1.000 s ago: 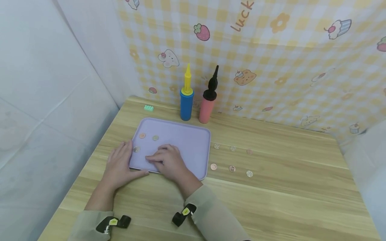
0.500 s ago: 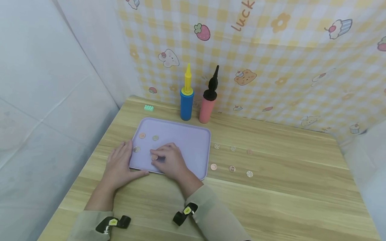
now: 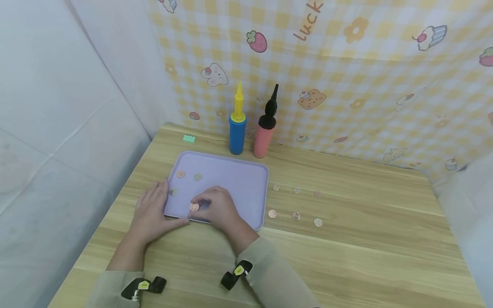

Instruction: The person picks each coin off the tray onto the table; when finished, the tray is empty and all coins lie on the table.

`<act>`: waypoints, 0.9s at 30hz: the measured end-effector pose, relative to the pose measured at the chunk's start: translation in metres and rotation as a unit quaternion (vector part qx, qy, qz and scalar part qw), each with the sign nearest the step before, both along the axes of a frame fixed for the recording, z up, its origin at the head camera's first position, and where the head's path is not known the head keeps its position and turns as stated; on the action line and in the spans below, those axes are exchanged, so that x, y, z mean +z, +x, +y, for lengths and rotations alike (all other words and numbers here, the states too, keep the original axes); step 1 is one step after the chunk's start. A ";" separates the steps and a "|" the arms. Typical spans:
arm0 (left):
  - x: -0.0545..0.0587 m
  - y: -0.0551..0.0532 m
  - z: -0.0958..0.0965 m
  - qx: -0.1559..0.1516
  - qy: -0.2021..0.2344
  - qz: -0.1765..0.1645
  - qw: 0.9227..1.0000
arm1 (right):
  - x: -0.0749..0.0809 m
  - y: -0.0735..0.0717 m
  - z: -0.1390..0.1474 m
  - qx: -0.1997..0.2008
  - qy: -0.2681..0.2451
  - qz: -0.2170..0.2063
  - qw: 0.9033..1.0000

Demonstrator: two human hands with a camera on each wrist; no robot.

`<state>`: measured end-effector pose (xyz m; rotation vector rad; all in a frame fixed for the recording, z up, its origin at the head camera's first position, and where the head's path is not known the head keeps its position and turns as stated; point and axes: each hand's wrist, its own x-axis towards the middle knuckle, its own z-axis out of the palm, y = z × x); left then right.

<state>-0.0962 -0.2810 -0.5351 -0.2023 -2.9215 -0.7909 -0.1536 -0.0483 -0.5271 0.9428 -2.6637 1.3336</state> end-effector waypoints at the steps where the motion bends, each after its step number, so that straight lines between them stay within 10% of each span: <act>1: 0.000 0.000 0.000 0.000 0.000 0.000 1.000 | -0.001 0.000 0.000 0.002 -0.002 0.001 1.000; 20: 0.001 -0.003 0.000 0.005 0.013 -0.002 1.000 | -0.004 0.007 0.031 -0.030 -0.017 0.022 0.999; 27: 0.003 -0.002 -0.001 0.006 0.013 -0.009 1.000 | -0.005 0.007 0.053 0.000 -0.023 0.145 0.989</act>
